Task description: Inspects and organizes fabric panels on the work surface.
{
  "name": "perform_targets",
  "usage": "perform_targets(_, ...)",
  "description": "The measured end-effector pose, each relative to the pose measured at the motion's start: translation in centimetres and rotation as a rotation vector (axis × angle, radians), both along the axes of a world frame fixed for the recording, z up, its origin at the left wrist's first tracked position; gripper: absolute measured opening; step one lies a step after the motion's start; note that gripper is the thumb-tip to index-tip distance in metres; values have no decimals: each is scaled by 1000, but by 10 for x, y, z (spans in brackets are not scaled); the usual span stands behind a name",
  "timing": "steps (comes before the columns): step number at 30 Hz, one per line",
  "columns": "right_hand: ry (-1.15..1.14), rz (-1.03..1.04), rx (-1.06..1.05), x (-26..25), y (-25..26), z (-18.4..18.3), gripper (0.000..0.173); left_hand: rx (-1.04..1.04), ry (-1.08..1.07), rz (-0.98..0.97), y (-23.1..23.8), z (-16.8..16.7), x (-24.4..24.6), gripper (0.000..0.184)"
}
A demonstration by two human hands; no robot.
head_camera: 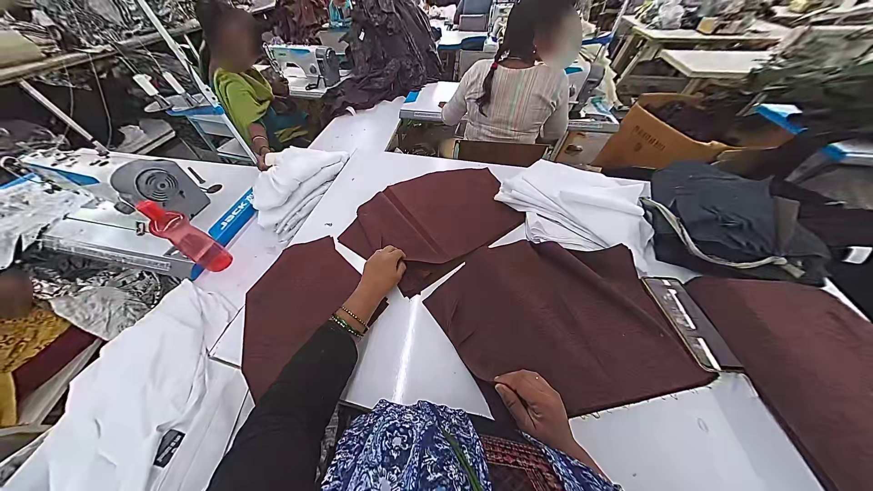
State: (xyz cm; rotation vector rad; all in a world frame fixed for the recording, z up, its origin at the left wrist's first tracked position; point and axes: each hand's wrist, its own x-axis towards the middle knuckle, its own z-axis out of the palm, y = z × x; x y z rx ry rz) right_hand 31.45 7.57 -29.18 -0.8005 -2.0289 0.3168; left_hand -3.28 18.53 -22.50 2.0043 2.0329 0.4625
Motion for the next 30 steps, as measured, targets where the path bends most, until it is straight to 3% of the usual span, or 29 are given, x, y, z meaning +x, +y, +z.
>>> perform_targets(4,1,-7,2,1,0,-1,39,285,-241,-44,-3,2,-26,28)
perform_targets(7,9,-10,28,1,0,-3,38,363,-418,-74,-11,14,-40,26)
perform_targets(12,24,-14,-50,-1,-1,11,34,344,-367,-215,-39,16,-37,27)
perform_targets(14,-18,25,-69,-6,5,31,35,391,-457,-202,-50,13,-31,24)
perform_targets(17,-132,288,44,-25,17,71,33,447,-694,-185,-66,27,-6,18)
perform_targets(19,-213,583,112,-44,19,104,28,419,-867,-274,-78,45,22,13)
perform_targets(21,-245,719,179,-61,16,136,27,372,-955,-405,-88,56,46,13)
perform_targets(25,-7,509,78,-49,28,151,32,311,-1045,-456,-102,58,69,11)
perform_targets(30,59,249,-222,10,27,96,41,236,-1115,-335,-113,37,90,14)
